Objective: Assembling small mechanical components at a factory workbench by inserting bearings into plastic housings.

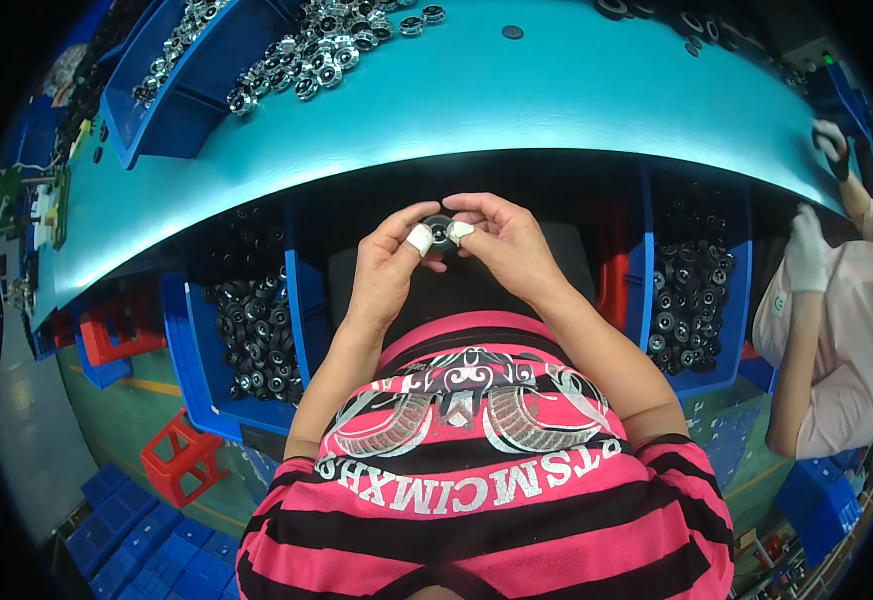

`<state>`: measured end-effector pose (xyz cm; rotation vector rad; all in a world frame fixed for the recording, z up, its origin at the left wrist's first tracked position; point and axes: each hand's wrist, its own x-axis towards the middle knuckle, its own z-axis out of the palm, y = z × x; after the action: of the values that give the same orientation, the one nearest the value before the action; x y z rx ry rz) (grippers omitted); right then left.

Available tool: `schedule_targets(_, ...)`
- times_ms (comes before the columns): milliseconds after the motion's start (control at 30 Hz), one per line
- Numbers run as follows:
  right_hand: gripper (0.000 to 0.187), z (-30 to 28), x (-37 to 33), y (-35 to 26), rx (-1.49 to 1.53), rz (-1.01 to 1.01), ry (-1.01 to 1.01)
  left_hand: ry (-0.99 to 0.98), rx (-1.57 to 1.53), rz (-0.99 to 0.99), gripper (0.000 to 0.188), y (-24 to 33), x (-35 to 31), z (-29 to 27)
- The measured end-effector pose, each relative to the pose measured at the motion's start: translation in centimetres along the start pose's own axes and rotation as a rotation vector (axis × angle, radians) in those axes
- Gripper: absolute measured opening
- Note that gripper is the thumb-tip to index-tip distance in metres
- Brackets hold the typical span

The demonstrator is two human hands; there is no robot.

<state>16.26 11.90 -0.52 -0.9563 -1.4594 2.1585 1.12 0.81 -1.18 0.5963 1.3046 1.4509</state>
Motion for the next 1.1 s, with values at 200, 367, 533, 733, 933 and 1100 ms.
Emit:
schedule_targets(200,0.032,-0.1,0.0,-0.1,0.11,0.018,-0.029,-0.037,-0.154,0.004,0.031,-1.6,0.0,-0.5)
schedule_targets(367,0.028,-0.4,0.2,0.7,0.295,0.08,-0.03,-0.078,-0.095,0.067,0.036,0.2,-0.4,0.9)
schedule_targets(533,0.023,-0.5,0.3,1.1,0.34,0.156,-0.091,-0.004,0.199,0.201,0.045,-0.1,-0.6,0.7)
schedule_targets(733,0.025,0.3,0.1,0.8,0.143,0.026,-0.08,0.18,0.78,0.415,0.045,0.7,-0.6,0.9)
schedule_targets(933,0.03,-0.1,-0.1,1.2,0.208,0.114,-0.095,0.222,0.882,0.446,0.042,1.1,-0.5,1.2)
schedule_targets(1100,0.03,0.1,-0.1,0.9,0.175,0.119,-0.097,0.21,0.815,0.399,0.044,1.2,-0.6,1.4)
